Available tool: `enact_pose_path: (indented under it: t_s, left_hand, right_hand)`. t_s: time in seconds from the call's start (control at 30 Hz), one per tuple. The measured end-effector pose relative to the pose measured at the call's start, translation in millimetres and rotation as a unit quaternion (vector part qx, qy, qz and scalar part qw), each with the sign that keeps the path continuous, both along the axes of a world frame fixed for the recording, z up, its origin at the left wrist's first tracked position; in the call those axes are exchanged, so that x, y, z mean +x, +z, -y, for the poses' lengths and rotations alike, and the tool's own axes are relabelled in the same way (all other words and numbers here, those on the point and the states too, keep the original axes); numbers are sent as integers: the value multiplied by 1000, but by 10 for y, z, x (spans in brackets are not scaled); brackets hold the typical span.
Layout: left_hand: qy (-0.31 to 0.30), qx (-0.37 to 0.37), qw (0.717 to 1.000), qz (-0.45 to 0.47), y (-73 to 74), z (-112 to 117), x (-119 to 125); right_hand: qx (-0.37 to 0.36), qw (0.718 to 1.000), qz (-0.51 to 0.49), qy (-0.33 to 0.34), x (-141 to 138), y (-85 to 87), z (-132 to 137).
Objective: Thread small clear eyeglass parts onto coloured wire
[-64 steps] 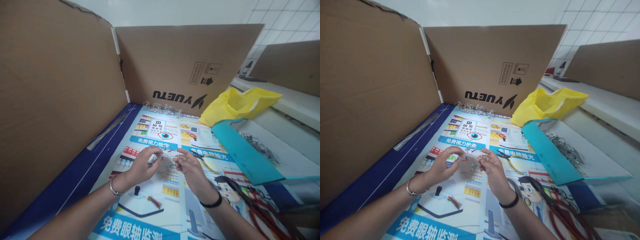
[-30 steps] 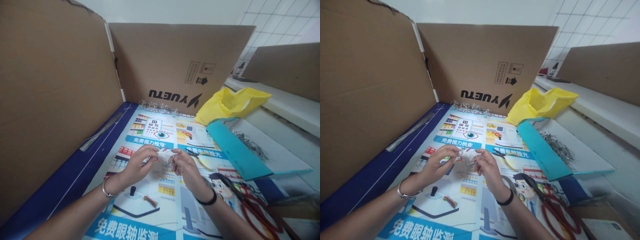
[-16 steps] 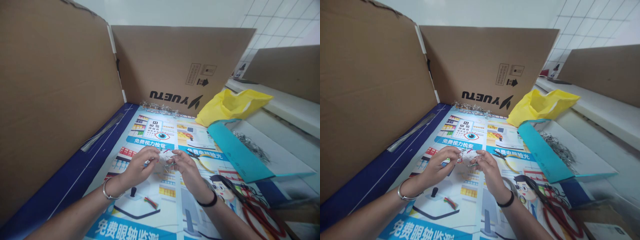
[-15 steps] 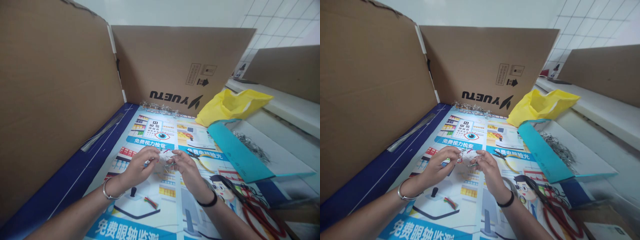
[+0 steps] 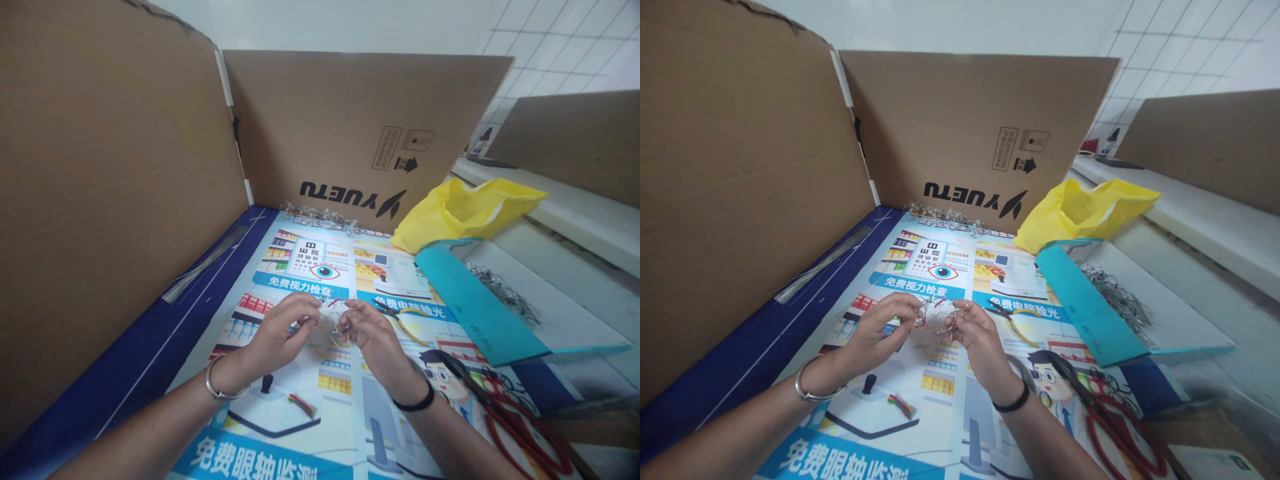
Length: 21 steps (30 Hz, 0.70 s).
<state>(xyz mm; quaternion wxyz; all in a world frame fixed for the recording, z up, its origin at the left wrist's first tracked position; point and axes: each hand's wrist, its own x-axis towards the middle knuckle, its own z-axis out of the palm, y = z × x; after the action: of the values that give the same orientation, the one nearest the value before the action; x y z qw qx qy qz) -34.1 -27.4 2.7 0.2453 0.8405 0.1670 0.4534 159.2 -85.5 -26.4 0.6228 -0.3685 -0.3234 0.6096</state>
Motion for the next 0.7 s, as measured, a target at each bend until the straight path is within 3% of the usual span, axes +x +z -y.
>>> enact_pose_path:
  t_s: [0.7]
  left_hand:
    - [16,-9,1000,16,2,12,23]
  right_hand:
    - [-32,999,18,-11,-3,22,7]
